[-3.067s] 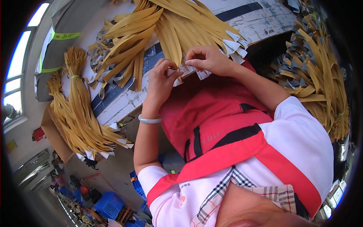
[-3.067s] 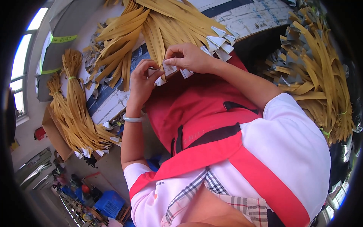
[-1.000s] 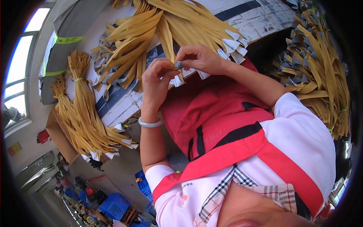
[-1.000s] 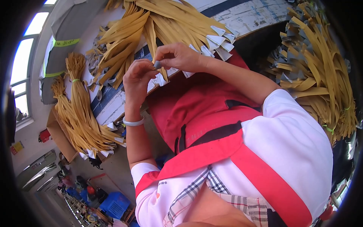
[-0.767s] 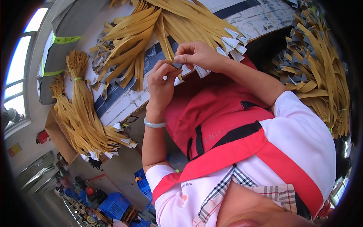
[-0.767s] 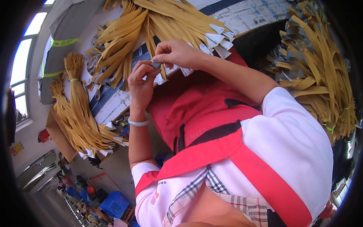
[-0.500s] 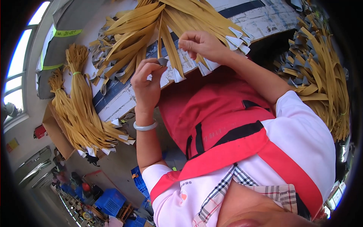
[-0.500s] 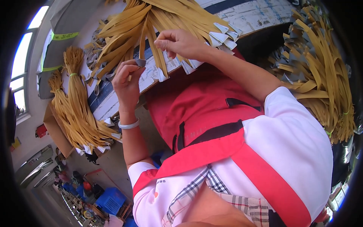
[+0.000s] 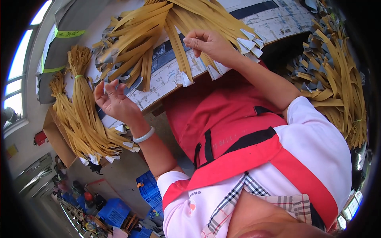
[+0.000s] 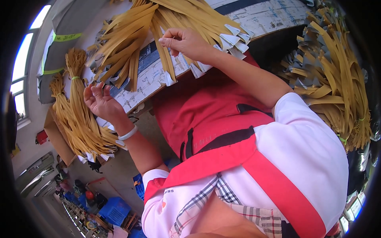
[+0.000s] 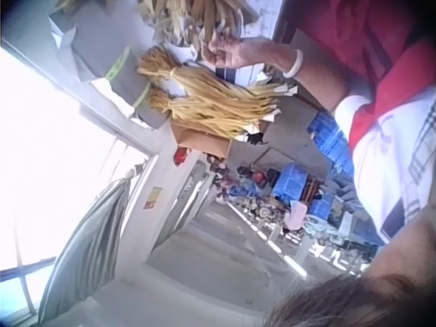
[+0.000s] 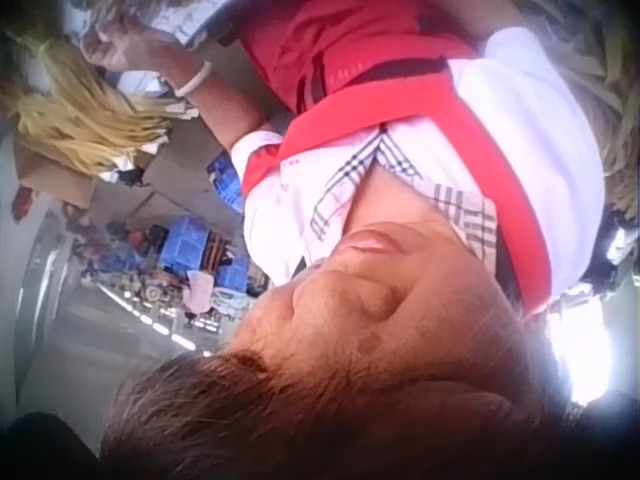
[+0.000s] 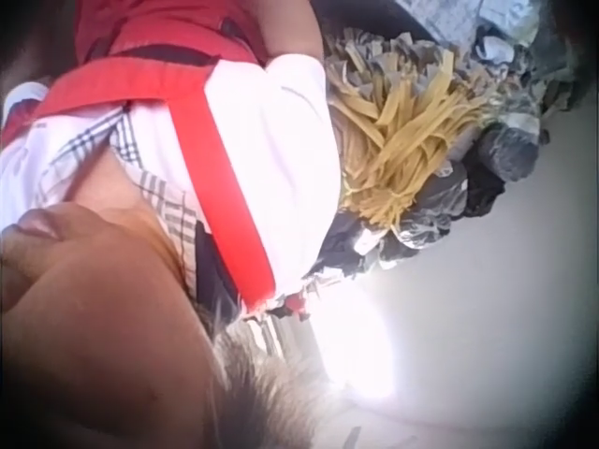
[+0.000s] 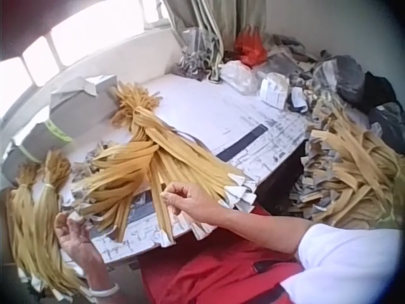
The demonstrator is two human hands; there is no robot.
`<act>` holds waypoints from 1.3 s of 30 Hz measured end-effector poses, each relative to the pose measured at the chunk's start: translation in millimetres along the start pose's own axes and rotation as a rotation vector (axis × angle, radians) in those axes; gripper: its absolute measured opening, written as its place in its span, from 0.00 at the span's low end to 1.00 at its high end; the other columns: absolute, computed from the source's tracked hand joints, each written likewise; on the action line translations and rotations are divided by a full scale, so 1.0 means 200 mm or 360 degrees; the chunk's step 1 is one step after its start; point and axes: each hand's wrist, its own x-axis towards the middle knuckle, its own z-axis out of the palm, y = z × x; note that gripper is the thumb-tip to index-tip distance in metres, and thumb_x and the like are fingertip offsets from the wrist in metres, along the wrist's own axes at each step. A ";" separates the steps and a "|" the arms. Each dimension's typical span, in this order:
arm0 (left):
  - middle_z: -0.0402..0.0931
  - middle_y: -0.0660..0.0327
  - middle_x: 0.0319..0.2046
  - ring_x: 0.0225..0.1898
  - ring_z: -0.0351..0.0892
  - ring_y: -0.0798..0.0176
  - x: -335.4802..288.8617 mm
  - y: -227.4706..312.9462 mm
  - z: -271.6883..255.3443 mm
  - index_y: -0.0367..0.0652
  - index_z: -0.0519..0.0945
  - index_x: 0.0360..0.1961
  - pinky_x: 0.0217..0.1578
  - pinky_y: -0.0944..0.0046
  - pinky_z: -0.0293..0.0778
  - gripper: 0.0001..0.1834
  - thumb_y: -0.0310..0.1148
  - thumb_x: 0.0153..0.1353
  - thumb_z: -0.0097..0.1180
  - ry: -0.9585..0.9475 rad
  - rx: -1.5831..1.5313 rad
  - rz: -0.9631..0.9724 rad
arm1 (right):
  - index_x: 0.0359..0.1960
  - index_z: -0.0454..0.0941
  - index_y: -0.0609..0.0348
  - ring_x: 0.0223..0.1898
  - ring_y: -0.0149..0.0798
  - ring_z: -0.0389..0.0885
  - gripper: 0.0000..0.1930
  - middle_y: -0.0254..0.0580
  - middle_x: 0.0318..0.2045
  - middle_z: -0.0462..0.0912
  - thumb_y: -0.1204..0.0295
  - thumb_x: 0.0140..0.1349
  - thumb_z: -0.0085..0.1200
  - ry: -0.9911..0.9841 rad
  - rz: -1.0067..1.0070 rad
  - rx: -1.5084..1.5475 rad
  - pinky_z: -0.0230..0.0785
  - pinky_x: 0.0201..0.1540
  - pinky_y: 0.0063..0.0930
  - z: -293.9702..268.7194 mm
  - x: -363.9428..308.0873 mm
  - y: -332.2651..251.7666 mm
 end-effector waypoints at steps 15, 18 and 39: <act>0.78 0.57 0.37 0.38 0.80 0.53 -0.18 -0.20 0.11 0.39 0.83 0.34 0.38 0.60 0.77 0.12 0.18 0.46 0.65 -0.1475 0.1042 0.0197 | 0.38 0.78 0.62 0.39 0.30 0.74 0.05 0.34 0.34 0.77 0.73 0.66 0.57 -0.0469 -0.0256 -0.0592 0.68 0.43 0.25 0.01 -0.10 0.08; 0.80 0.58 0.35 0.38 0.81 0.59 -0.17 -0.18 0.14 0.37 0.82 0.32 0.40 0.63 0.76 0.11 0.15 0.46 0.66 -0.1430 0.0711 0.0061 | 0.38 0.78 0.59 0.43 0.34 0.74 0.04 0.36 0.40 0.75 0.75 0.64 0.58 -0.0575 -0.0304 -0.0402 0.66 0.49 0.26 0.03 -0.10 0.06; 0.80 0.62 0.33 0.33 0.78 0.72 -0.12 -0.14 0.24 0.33 0.79 0.31 0.38 0.73 0.73 0.05 0.16 0.56 0.62 -0.1081 -0.0081 -0.0621 | 0.28 0.75 0.60 0.30 0.24 0.73 0.11 0.29 0.29 0.77 0.73 0.57 0.67 -0.0721 0.0050 -0.0222 0.66 0.30 0.24 0.03 0.07 -0.14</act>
